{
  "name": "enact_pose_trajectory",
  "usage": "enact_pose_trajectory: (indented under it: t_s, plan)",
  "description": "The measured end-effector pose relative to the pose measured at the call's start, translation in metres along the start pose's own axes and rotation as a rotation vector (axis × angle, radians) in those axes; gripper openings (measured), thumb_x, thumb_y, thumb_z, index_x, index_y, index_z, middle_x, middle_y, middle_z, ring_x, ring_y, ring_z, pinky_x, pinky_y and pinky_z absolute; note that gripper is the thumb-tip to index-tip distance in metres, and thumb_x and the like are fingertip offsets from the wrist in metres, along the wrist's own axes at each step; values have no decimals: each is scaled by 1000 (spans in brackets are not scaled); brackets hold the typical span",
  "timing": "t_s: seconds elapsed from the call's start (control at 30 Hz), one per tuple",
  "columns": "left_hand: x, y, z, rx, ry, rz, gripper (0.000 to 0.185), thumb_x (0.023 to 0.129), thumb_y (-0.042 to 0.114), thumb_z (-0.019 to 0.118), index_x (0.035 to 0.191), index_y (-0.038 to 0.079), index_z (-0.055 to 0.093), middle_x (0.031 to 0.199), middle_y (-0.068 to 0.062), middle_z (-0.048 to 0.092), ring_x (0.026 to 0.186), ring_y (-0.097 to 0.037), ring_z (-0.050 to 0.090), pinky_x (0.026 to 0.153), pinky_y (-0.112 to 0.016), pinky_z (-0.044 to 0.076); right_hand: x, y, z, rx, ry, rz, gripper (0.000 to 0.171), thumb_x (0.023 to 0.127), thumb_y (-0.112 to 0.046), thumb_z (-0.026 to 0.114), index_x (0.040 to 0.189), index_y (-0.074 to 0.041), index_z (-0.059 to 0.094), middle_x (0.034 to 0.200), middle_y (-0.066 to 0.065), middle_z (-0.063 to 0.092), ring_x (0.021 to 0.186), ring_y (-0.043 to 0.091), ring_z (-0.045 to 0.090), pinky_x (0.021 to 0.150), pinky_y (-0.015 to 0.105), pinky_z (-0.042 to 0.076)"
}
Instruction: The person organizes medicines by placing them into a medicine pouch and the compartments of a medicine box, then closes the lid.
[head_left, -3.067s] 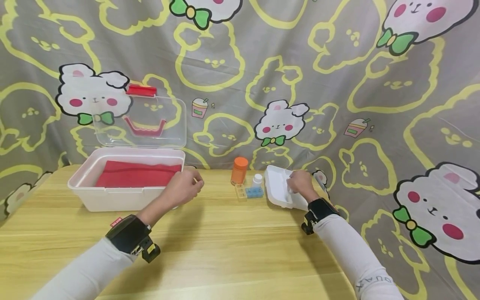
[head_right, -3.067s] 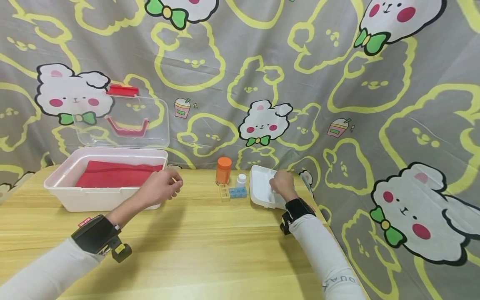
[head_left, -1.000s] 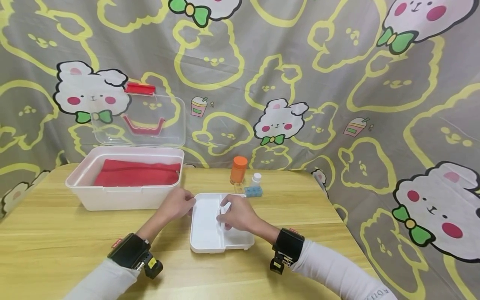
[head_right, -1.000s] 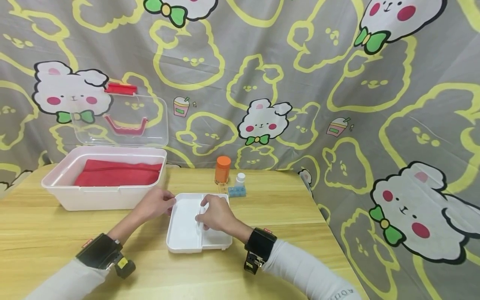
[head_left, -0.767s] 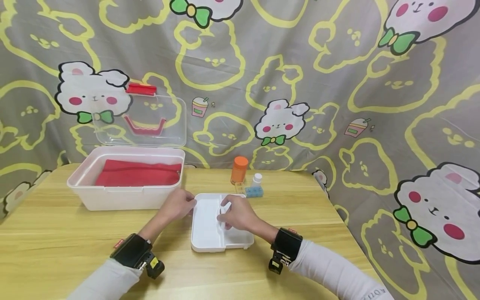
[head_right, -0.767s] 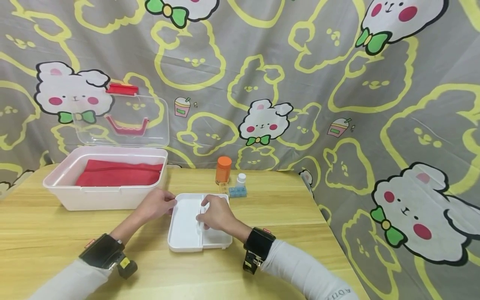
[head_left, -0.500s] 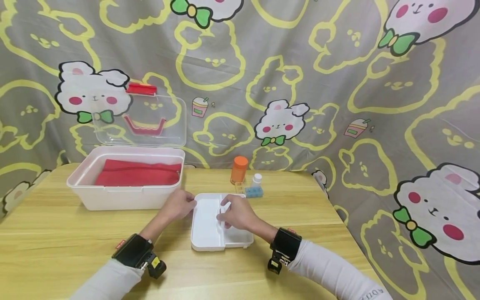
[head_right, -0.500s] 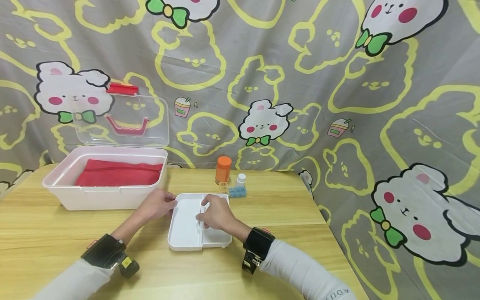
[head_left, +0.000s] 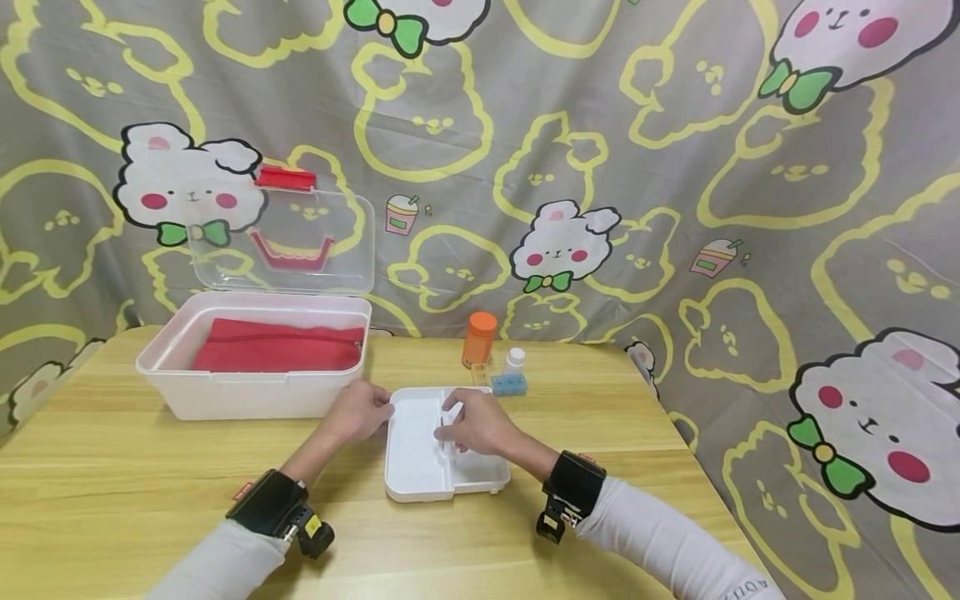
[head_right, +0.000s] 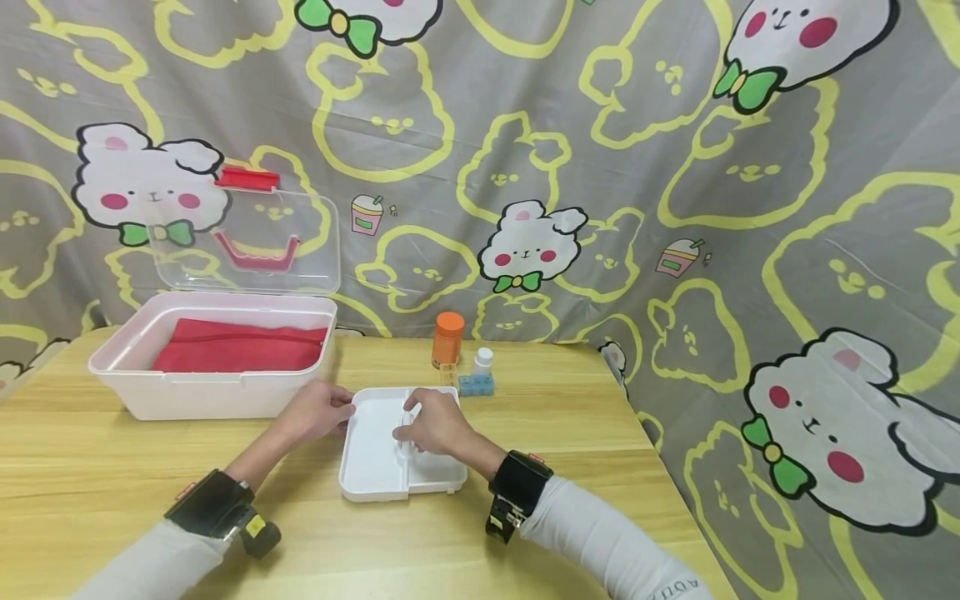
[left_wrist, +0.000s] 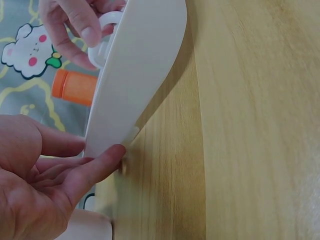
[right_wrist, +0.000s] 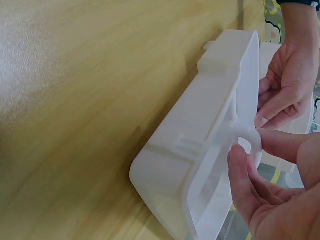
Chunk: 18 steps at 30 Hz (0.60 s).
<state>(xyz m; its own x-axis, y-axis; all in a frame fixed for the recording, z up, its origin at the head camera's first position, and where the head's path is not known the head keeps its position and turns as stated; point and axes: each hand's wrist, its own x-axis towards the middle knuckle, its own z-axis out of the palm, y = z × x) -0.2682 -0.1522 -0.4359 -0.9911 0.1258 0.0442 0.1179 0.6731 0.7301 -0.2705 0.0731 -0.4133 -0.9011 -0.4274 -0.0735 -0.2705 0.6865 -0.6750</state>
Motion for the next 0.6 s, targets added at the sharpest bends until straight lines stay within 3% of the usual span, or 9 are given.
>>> enact_pose_trajectory:
  t_s: [0.2, 0.43, 0.6]
  plan:
    - [0, 0, 1, -4, -4, -6, 24, 91, 3, 61, 107, -11, 73, 91, -22, 77, 66, -20, 74, 63, -29, 60, 2, -1, -1, -35, -17, 24, 39, 86, -20, 81, 116, -3, 65, 65, 2, 66, 57, 20, 68, 49, 24, 42]
    - [0, -2, 1, 6, 8, 14, 21, 91, 2, 62, 104, -10, 74, 90, -21, 77, 66, -18, 73, 63, -29, 60, 9, -3, -10, -70, -26, 22, 39, 89, -25, 78, 119, -3, 66, 74, 3, 67, 58, 16, 67, 51, 24, 49]
    - [0, -3, 2, 24, 7, 32, 20, 91, 2, 62, 100, -8, 75, 87, -18, 77, 64, -17, 71, 61, -27, 57, 20, -12, -32, -84, 103, -9, 39, 92, -25, 73, 122, -1, 66, 92, 10, 71, 73, 16, 66, 60, 26, 55]
